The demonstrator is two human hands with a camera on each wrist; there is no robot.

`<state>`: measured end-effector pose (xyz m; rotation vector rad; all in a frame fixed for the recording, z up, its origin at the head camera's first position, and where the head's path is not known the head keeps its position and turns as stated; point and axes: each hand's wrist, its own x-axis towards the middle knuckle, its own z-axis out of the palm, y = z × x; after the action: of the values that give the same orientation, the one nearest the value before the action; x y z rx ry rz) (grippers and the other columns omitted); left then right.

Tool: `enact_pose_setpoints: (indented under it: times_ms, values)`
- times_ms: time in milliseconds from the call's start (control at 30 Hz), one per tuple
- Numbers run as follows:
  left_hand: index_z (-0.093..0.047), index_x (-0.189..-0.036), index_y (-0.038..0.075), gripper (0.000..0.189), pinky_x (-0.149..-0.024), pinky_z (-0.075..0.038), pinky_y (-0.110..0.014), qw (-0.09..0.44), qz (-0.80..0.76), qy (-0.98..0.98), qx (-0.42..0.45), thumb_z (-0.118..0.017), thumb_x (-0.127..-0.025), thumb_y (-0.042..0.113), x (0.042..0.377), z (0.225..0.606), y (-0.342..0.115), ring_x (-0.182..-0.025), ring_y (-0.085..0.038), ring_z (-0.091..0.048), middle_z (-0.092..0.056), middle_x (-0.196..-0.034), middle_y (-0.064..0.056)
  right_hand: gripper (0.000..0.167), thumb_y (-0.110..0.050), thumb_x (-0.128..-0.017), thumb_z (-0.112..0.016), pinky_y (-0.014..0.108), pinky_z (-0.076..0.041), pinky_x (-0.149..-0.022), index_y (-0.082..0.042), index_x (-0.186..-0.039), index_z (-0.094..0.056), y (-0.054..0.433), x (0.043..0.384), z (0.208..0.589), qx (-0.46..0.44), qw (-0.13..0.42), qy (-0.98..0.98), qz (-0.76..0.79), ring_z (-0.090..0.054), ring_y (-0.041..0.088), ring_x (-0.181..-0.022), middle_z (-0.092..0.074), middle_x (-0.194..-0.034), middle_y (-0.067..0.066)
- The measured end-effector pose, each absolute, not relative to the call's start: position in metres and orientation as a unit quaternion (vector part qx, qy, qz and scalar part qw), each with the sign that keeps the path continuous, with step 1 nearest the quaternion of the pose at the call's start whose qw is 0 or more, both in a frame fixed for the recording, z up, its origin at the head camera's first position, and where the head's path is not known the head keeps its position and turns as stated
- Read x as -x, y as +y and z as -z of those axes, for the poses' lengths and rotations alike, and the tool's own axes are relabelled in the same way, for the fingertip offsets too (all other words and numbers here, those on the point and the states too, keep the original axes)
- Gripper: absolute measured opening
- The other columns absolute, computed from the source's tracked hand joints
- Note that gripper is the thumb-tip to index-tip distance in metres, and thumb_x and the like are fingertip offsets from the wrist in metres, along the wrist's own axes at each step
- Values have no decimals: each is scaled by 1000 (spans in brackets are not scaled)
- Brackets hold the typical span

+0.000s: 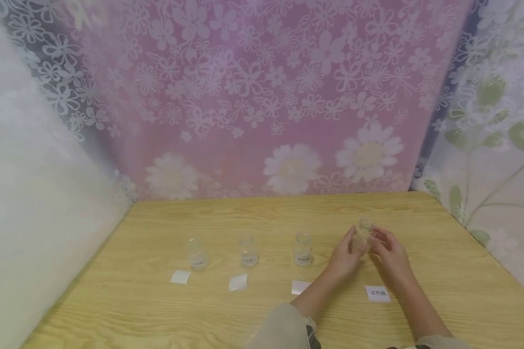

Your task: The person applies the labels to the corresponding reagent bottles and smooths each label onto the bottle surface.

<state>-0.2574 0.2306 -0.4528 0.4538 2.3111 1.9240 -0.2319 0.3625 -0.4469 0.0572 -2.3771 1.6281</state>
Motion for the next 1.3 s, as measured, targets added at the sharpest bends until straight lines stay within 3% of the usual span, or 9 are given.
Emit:
enact_pose_setpoints:
  times_ms: [267, 467, 667, 733, 833, 967, 1133, 1300]
  values:
    - [-45, -136, 15, 50, -95, -37, -28, 24, -641, 754, -144, -60, -88, 13, 257, 456, 230, -119, -14, -43, -47, -132, 4, 58, -25, -99, -43, 9, -42, -75, 13, -136, -23, 359, 228, 448, -14, 130, -817, -561, -49, -12, -88, -31, -129, 34]
    - [-58, -119, 17, 36, -77, -46, -24, -47, -664, 739, -101, -67, -84, 13, 247, 458, 230, -97, -8, -52, -56, -112, 12, 56, -25, -98, -44, 11, -44, -75, 13, -135, -25, 356, 220, 449, -25, 132, -825, -548, -51, -10, -89, -38, -125, 29]
    - [-59, -110, 16, 30, -71, -45, -22, -108, -658, 738, -100, -69, -82, 10, 238, 461, 229, -91, -8, -52, -57, -102, 9, 52, -20, -99, -42, 12, -45, -74, 15, -133, -25, 354, 211, 451, -50, 127, -830, -542, -47, -14, -91, -35, -125, 33]
    - [-58, -109, 15, 30, -70, -45, -21, -116, -659, 736, -103, -68, -82, 9, 235, 462, 229, -89, -7, -51, -56, -101, 8, 50, -19, -99, -43, 12, -45, -74, 14, -133, -27, 354, 208, 452, -53, 129, -831, -539, -46, -14, -92, -40, -123, 26]
    - [-58, -109, 15, 30, -68, -44, -20, -122, -658, 736, -101, -69, -81, 10, 232, 462, 229, -87, -6, -51, -56, -100, 10, 49, -18, -98, -44, 13, -45, -74, 14, -132, -29, 355, 205, 452, -57, 136, -828, -541, -47, -13, -93, -47, -117, 2]
    - [-59, -109, 17, 31, -67, -44, -21, -126, -656, 738, -92, -70, -80, 11, 229, 462, 230, -88, -6, -51, -55, -100, 12, 47, -15, -98, -45, 13, -46, -74, 14, -132, -30, 356, 203, 453, -67, 140, -820, -551, -50, -10, -93, -45, -110, -20]
    - [-55, -113, 17, 34, -69, -45, -23, -114, -657, 741, -79, -70, -82, 16, 223, 462, 226, -90, -7, -51, -52, -104, 12, 45, -11, -98, -45, 13, -45, -75, 12, -132, -29, 358, 201, 453, -83, 145, -815, -555, -52, -8, -93, -46, -112, -21]
    - [-54, -104, 16, 31, -65, -43, -19, -114, -628, 765, -89, -72, -79, 14, 214, 461, 216, -83, -3, -48, -46, -94, 13, 39, -12, -97, -47, 8, -42, -74, 10, -128, -38, 369, 190, 450, -92, 157, -864, -469, -45, -13, -96, -52, -115, -9]
